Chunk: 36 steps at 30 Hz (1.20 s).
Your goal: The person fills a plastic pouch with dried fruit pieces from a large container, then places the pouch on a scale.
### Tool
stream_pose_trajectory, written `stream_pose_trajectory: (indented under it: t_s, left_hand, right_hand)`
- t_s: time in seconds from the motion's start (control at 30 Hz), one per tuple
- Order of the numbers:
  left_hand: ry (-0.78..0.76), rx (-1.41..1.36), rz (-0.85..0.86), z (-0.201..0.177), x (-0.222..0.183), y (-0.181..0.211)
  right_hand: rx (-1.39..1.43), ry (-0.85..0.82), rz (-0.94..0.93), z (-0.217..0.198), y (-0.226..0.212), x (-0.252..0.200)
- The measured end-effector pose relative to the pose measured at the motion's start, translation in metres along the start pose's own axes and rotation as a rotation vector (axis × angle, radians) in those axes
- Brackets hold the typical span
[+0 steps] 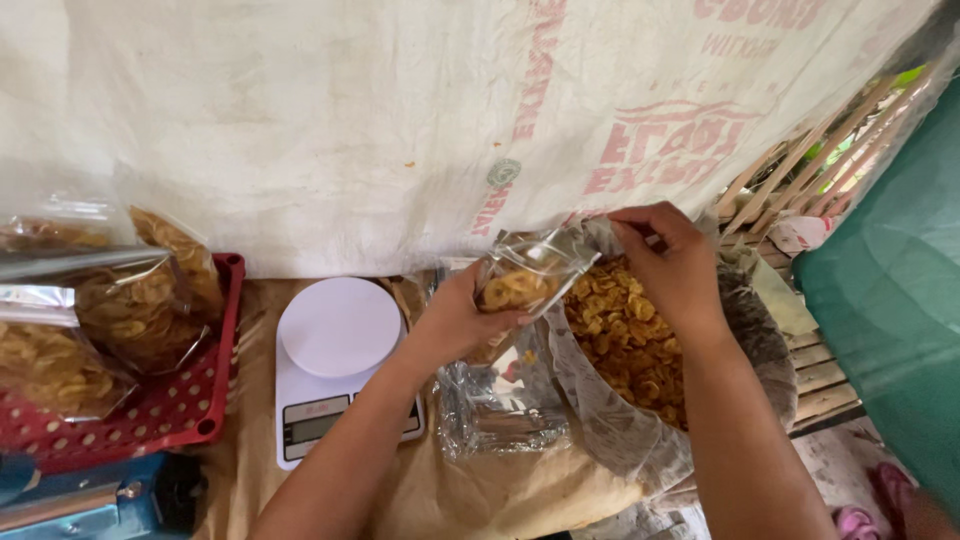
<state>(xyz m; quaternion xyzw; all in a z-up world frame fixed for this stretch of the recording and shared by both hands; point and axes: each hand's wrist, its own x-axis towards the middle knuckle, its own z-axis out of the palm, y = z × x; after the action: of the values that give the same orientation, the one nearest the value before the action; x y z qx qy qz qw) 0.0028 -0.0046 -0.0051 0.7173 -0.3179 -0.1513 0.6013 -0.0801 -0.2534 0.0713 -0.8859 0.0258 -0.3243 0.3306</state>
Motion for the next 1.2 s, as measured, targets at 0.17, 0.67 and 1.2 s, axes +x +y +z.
stream_pose_trajectory:
  t_s: [0.17, 0.67, 1.2]
  left_hand:
    - [0.006, -0.15, 0.064, 0.0, -0.001, 0.005]
    - [0.009, -0.058, 0.009, 0.003, -0.001, -0.002]
    - [0.01, -0.116, 0.057, 0.005, -0.001, -0.002]
  right_hand:
    - [-0.576, -0.426, 0.2, 0.028, 0.102, -0.004]
    - [-0.373, -0.284, 0.439, 0.019, 0.114, -0.008]
    - [0.186, -0.046, -0.038, 0.011, -0.014, 0.001]
